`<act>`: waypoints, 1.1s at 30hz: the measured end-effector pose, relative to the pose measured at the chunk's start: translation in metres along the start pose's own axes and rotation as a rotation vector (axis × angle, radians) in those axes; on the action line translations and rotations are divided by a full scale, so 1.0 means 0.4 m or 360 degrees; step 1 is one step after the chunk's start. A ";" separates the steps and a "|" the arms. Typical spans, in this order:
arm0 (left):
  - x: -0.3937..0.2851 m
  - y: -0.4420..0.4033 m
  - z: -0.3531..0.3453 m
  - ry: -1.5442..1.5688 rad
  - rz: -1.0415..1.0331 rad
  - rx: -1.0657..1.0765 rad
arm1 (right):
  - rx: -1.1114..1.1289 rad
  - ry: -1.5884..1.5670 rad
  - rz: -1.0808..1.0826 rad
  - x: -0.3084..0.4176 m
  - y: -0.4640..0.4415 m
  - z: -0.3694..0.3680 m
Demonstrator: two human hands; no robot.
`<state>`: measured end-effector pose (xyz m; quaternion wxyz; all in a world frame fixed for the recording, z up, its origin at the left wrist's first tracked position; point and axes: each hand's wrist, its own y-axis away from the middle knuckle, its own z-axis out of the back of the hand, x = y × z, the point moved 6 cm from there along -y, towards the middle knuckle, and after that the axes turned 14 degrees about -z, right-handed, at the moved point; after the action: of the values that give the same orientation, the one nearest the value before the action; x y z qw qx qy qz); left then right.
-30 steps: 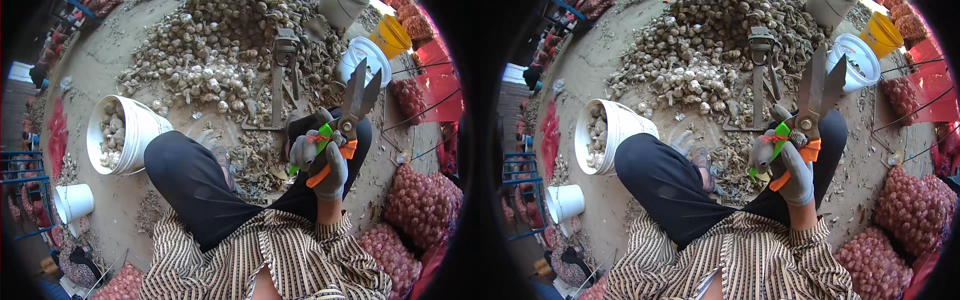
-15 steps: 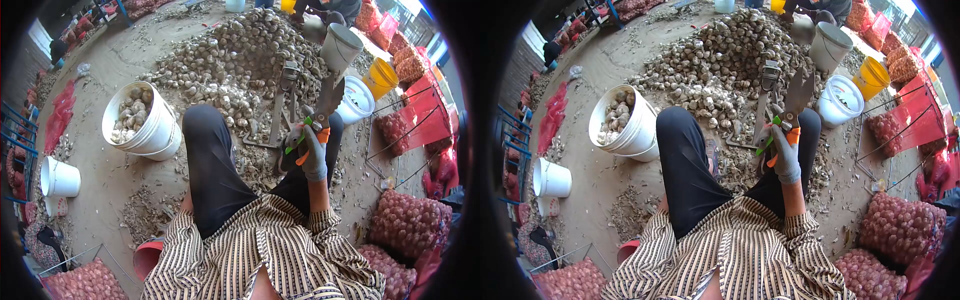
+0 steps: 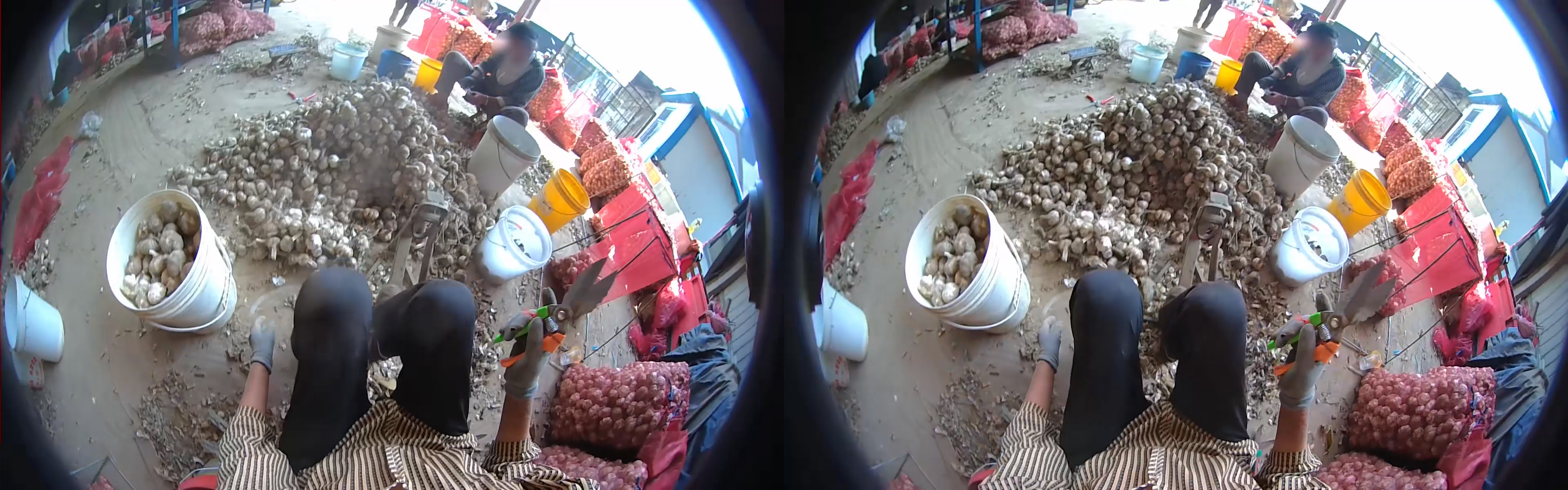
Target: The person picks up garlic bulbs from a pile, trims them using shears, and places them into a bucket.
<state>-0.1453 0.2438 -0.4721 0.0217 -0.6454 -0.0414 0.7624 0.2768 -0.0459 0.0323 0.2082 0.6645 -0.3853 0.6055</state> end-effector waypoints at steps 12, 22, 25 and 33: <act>-0.342 -0.434 -0.096 -0.1675 -0.0320 0.0525 | 0.0240 0.0870 -0.0952 -0.529 -0.279 0.021; -0.125 -0.707 -0.070 -0.2839 0.0383 0.1171 | 0.0740 0.1041 -0.1195 -0.778 -0.292 -0.188; -0.074 -0.747 -0.064 -0.2966 0.0282 0.1013 | 0.1082 0.1184 -0.1101 -0.842 -0.294 -0.223; -0.223 -0.615 -0.126 -0.0324 0.0211 0.0341 | 0.1325 0.1145 -0.0913 -0.911 -0.277 -0.322</act>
<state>-0.0858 0.4826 -0.3702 0.0357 -0.5602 0.0807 0.8237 0.2893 0.2130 -0.2751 0.2029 0.5213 0.1715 0.8110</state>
